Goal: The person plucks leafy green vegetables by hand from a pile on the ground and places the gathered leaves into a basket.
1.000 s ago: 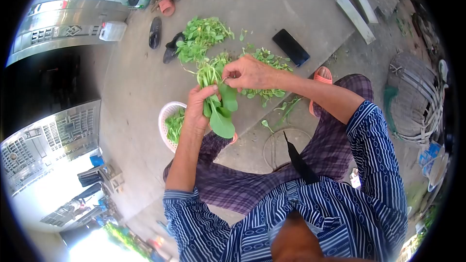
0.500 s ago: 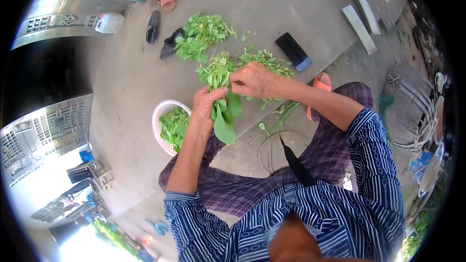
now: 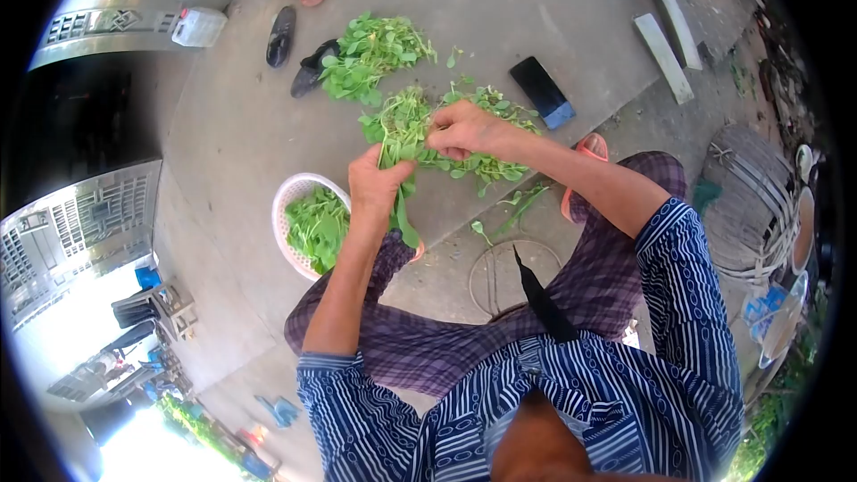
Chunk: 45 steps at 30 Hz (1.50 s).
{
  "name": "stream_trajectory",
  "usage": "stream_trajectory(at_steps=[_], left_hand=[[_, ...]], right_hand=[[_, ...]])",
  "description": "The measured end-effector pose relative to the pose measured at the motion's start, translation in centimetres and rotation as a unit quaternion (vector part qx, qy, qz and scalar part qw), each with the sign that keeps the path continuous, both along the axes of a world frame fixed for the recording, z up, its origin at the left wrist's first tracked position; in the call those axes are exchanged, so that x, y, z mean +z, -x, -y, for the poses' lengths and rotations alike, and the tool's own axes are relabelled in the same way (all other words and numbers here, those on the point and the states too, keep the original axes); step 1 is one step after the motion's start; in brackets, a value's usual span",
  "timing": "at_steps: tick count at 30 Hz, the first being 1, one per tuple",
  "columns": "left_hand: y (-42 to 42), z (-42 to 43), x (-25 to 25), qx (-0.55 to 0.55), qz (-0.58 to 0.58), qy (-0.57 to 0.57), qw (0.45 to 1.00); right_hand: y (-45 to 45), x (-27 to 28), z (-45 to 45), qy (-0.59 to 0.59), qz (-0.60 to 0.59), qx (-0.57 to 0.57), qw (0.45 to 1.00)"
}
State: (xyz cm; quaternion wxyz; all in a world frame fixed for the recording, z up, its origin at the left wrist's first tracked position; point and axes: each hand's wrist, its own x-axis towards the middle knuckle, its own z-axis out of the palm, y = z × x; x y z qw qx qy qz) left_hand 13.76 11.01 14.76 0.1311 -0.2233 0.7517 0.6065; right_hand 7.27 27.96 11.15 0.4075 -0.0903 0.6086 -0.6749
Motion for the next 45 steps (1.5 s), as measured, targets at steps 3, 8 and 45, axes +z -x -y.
stream_trajectory(at_steps=[3, 8, 45], left_hand=[[-0.1, -0.1, -0.2, -0.028, -0.001, 0.065, 0.998], [0.1, 0.1, -0.4, -0.086, -0.003, 0.083, 0.993], [0.4, 1.4, -0.4, 0.005, 0.180, -0.305, 0.935]], right_hand=[[0.2, 0.1, -0.3, -0.032, -0.037, 0.040, 0.998], [0.0, -0.2, -0.4, -0.001, -0.042, 0.047, 0.998], [1.6, -0.8, 0.1, 0.050, 0.000, 0.051, 0.997]])
